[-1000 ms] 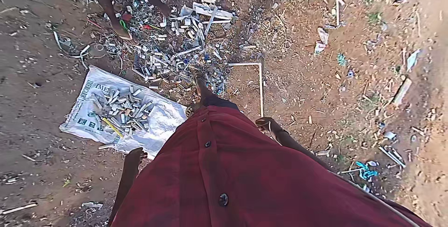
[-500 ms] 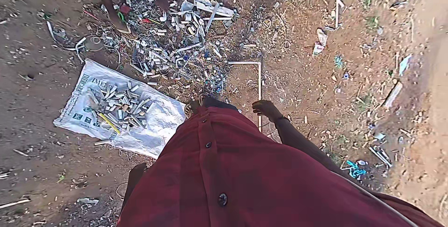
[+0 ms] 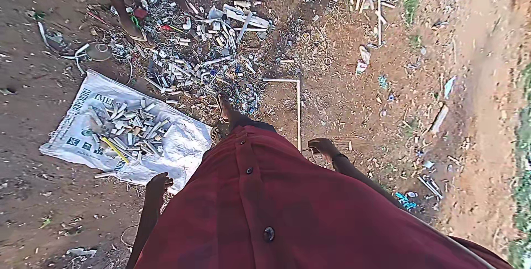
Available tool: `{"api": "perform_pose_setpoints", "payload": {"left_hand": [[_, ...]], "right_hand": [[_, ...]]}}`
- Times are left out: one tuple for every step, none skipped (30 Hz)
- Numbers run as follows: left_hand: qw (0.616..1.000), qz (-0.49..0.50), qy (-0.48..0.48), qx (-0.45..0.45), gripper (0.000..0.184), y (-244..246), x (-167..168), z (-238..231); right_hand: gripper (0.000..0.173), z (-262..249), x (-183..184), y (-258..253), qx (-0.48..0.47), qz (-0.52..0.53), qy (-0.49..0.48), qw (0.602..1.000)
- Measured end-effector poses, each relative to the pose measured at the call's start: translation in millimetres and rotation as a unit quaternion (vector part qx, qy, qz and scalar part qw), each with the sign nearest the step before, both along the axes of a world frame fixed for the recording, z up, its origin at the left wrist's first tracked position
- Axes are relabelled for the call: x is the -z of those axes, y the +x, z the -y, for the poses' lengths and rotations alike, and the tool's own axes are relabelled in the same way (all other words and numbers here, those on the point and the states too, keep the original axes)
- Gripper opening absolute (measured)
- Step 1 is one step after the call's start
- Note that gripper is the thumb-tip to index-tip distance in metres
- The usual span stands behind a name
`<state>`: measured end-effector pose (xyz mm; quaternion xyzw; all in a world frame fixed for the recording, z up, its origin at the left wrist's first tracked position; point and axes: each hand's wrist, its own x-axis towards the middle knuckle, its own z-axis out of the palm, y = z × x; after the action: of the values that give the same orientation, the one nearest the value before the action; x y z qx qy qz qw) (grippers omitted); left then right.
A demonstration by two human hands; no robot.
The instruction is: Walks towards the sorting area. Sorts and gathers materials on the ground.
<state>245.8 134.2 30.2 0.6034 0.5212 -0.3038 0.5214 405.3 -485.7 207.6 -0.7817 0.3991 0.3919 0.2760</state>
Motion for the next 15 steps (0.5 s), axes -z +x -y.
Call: {"api": "perform_pose_setpoints", "payload": {"left_hand": [[1.000, 0.003, 0.001, 0.006, 0.040, -1, -2, 1], [1.000, 0.008, 0.004, 0.010, 0.039, -5, -6, 1], [1.000, 0.019, 0.007, 0.013, 0.039, -9, -13, 1], [0.999, 0.024, 0.012, 0.020, 0.038, -16, -17, 1], [0.999, 0.021, 0.016, 0.036, 0.038, -24, -20, -1], [0.997, 0.012, 0.026, 0.072, 0.037, -36, -20, -5], [0.990, 0.004, 0.046, 0.134, 0.035, -47, -21, -10], [0.974, 0.010, 0.072, 0.214, 0.035, -58, -24, -14], [0.952, 0.039, 0.104, 0.286, 0.035, -73, -26, -18], [0.926, 0.083, 0.154, 0.335, 0.037, -88, -30, -17], [0.901, 0.126, 0.196, 0.367, 0.038, -92, -49, -9], [0.904, 0.015, 0.099, 0.415, 0.039, -58, -105, 1], [0.912, 0.001, 0.117, 0.393, 0.035, -36, -146, 25], [0.914, 0.005, 0.167, 0.369, 0.033, -16, -178, 51], [0.897, -0.152, 0.068, 0.410, 0.037, 37, -216, 63]], "right_hand": [[0.032, 0, 4, 1, 0.004, -0.001, 0.005, 1.000], [0.032, -3, 9, 2, 0.007, 0.002, 0.011, 1.000], [0.032, -8, 13, 7, 0.009, 0.006, 0.020, 1.000], [0.032, -15, 17, 12, 0.016, 0.015, 0.033, 0.999], [0.032, -21, 21, 16, 0.022, 0.025, 0.044, 0.998], [0.032, -28, 24, 20, 0.025, 0.030, 0.055, 0.998], [0.032, -34, 26, 26, 0.017, 0.034, 0.066, 0.997], [0.032, -39, 27, 30, 0.001, 0.044, 0.079, 0.996], [0.031, -41, 30, 34, -0.020, 0.054, 0.091, 0.994], [0.030, -42, 32, 36, -0.037, 0.067, 0.102, 0.992], [0.029, -42, 32, 37, -0.042, 0.078, 0.112, 0.990], [0.029, -41, 30, 39, -0.041, 0.082, 0.119, 0.989], [0.028, -36, 29, 41, -0.035, 0.087, 0.119, 0.989], [0.027, -29, 30, 41, -0.024, 0.090, 0.115, 0.989], [0.027, -18, 34, 40, -0.009, 0.096, 0.111, 0.989]]}}
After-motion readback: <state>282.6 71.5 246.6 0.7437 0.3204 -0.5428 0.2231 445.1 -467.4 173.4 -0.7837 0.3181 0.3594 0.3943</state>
